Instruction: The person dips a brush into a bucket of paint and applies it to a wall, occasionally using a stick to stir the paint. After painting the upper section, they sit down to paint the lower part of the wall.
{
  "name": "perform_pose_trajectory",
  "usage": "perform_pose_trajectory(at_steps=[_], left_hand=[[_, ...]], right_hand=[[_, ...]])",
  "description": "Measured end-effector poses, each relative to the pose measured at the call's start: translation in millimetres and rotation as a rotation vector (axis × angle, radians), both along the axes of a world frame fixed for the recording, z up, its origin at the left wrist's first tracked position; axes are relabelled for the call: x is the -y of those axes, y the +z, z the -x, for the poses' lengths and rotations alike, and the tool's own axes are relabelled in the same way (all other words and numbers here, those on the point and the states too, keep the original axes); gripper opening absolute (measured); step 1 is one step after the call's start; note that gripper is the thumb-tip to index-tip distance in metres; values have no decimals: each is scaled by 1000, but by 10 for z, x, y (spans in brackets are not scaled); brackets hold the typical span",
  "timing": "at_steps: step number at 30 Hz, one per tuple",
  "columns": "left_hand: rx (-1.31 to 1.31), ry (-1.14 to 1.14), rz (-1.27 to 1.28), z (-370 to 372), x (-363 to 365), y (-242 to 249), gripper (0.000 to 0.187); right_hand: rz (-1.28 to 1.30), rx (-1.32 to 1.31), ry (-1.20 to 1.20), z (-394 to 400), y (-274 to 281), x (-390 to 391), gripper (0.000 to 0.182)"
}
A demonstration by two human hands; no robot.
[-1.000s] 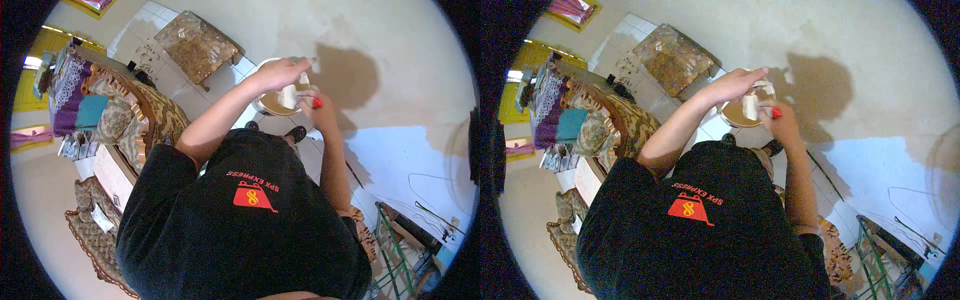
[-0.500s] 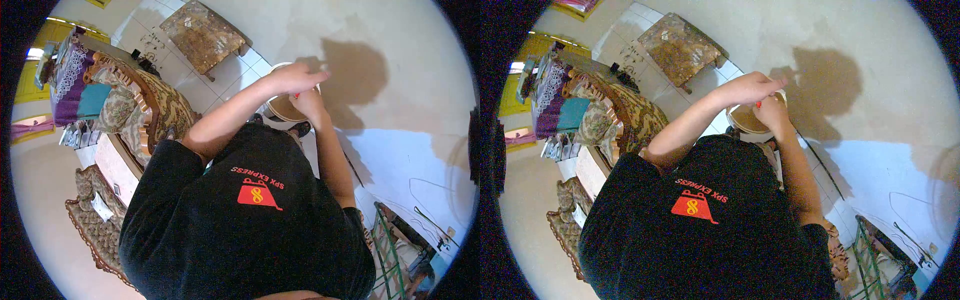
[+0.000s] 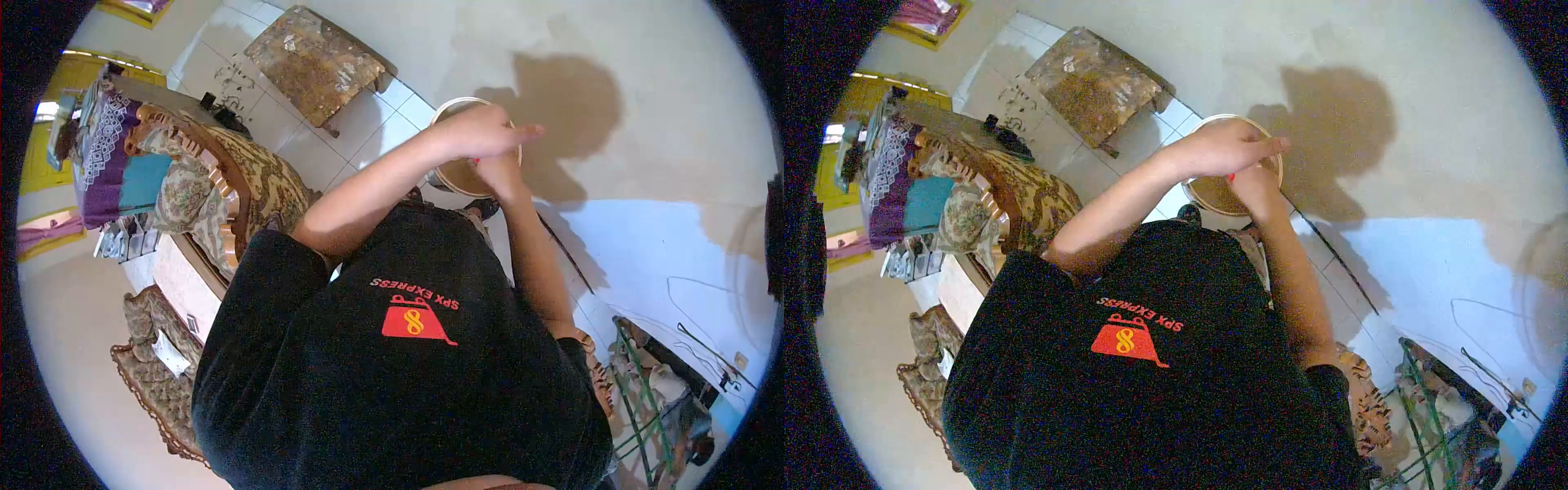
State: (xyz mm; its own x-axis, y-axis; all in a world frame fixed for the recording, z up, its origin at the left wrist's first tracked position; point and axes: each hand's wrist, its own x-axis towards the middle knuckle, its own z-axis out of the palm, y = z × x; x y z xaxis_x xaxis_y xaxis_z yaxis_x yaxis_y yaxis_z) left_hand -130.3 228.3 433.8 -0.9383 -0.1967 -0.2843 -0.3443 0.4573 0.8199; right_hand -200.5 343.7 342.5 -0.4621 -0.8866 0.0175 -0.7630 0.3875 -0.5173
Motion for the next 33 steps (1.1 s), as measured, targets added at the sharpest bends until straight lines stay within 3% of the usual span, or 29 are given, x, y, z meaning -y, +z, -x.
perform_pose_trajectory(at_steps=[5, 7, 11, 13, 14, 16, 20, 22, 25, 27, 30, 33], left_hand=[[52, -23, -29, -4, 17, 53, 63], [5, -15, -72, -4, -1, -33, 61], [-63, 9, -64, 18, -10, -138, 65], [-69, 25, -76, 33, -21, -184, 70], [-42, -5, -47, 47, -20, -209, 64], [-12, -37, -22, 49, -32, -231, 57], [0, -20, 18, 65, 0, -345, 58], [-21, -27, 5, 46, 16, -362, 58], [131, -25, -85, -2, 32, -207, 58], [19, -23, -13, 17, 49, -284, 70], [-72, 26, -42, 44, 43, -497, 69], [-39, 32, 43, 11, 63, -341, 69]], right_hand=[[64, 40, 63, 2, 21, 8, 38], [-220, 42, -60, 22, 155, -56, 37], [-139, 67, -236, 68, 253, -236, 33], [45, 205, -225, 152, 194, -379, 31], [43, 204, -227, 149, 226, -423, 31], [163, 689, -456, 130, 343, -515, 26], [130, 831, -562, 264, 375, -678, 21], [254, 968, -534, 296, 302, -760, 19], [219, 907, -549, 327, 122, -790, 20], [219, 953, -560, 323, 141, -798, 21], [205, 995, -573, 323, 83, -801, 21], [197, 1001, -567, 356, 41, -756, 22]])
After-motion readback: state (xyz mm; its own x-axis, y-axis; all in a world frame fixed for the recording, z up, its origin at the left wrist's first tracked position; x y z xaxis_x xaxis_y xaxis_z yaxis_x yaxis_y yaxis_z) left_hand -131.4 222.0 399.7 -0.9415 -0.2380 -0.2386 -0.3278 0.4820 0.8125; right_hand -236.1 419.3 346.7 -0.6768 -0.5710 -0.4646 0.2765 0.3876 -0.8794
